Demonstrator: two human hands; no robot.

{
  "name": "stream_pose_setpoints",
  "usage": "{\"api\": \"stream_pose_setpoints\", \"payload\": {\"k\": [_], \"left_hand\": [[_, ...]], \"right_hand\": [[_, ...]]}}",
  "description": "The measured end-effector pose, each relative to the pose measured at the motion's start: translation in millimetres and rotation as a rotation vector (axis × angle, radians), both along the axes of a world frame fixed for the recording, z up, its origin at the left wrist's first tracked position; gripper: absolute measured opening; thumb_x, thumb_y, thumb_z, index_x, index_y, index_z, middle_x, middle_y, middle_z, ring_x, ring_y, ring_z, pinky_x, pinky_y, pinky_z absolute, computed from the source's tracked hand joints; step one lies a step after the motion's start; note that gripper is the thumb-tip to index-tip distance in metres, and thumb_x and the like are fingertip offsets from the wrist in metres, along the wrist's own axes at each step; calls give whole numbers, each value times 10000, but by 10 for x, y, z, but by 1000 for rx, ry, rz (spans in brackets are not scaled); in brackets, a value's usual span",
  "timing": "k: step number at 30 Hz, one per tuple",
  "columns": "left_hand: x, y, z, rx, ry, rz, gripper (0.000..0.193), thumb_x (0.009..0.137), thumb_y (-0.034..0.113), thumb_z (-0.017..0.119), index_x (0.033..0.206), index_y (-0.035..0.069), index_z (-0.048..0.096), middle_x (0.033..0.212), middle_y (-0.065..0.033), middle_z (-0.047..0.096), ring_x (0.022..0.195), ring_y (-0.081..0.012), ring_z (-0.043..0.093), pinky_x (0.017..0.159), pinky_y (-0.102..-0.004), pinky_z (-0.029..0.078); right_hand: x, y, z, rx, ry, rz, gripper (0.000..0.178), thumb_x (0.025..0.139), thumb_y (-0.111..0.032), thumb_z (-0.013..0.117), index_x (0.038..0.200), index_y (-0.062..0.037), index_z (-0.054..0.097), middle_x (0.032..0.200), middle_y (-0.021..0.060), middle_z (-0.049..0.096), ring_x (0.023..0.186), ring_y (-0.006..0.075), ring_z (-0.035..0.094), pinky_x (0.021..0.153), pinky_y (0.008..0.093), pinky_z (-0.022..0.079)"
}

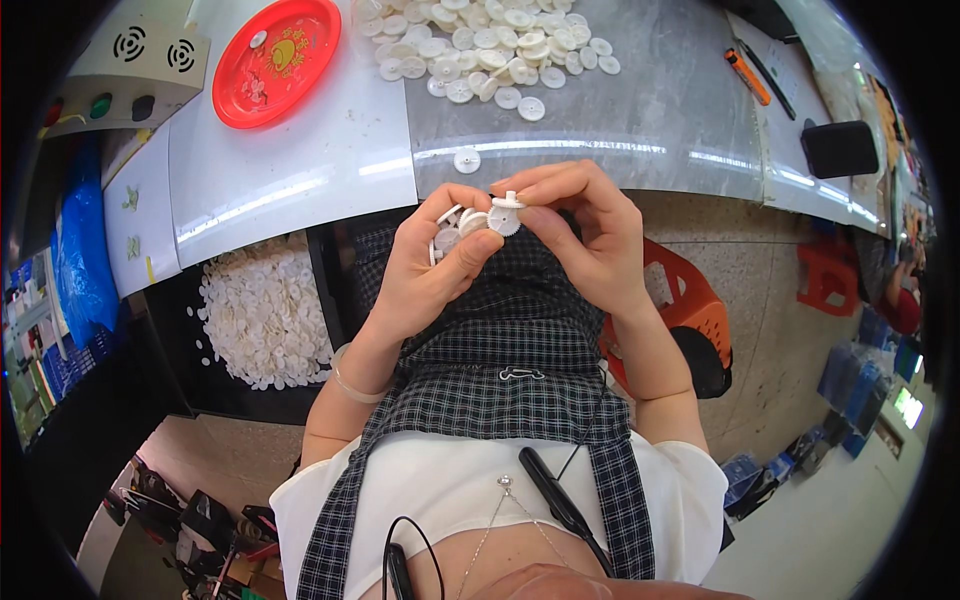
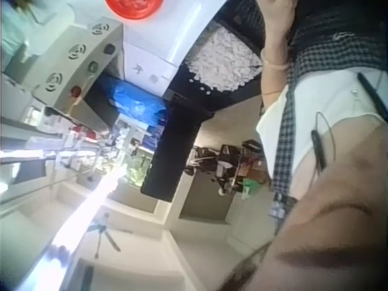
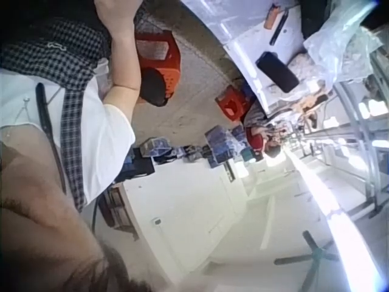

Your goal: Assembling small white plastic circular parts by hand at a workbench.

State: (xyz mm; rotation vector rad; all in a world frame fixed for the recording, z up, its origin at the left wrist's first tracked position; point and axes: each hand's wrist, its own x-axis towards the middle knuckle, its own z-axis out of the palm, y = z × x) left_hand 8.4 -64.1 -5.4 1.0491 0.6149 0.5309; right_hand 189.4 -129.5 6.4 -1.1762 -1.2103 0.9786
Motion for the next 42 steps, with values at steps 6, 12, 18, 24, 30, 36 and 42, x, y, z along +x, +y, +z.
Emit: {"api": "stream_pose_setpoints", "payload": {"k": [6,12,18,24,30,36,42], "left_hand": [[0,2,-16,-134,-155,-54,247,987,207,556,1122,8,498,820,-39,539,547,-25,440,391,-149,324],[29,-26,-9,-215,-173,-124,247,991,186,527,1146,-2,484,863,-48,543,579,-33,459,379,-151,326],[81,-41,-8,-240,-162,-89,229,977,169,543,1135,10,496,894,-47,578,575,-25,469,402,-160,342],[103,-18,-58,-382,-228,-130,349,1011,341,467,1146,20,494,923,-69,579,591,-56,495,396,-168,345],[108,-21,-59,-446,-219,-141,458,1015,448,414,1143,19,510,922,-74,578,597,-66,510,379,-176,353],[102,-9,-61,-458,-239,-139,442,1020,428,409,1141,16,512,912,-83,579,605,-67,522,371,-168,360],[86,-18,-34,-395,-192,-90,420,1025,401,381,1078,2,499,899,-104,537,555,-62,476,338,-160,338]], "right_hand": [[-34,13,-76,145,-15,-66,119,861,4,673,978,-21,665,1014,95,695,870,137,675,746,250,550],[-116,-14,2,-44,58,-252,155,867,-24,680,1021,-18,668,940,63,701,817,108,669,631,205,538],[-58,20,53,-106,-31,-201,133,898,-31,646,1024,10,668,933,55,681,816,87,655,581,188,521],[-90,60,4,4,-219,-233,108,857,-39,664,955,-35,707,858,51,670,684,103,648,528,198,501],[-130,60,-8,6,-214,-214,100,862,-36,656,950,-30,703,851,50,638,643,106,625,517,212,487],[-160,58,-3,-20,-187,-224,100,886,-39,625,956,-27,695,845,55,631,682,119,630,528,227,483],[-93,95,-25,-14,-232,-214,168,922,10,551,1039,-22,668,926,54,608,810,98,627,605,215,515]]}}
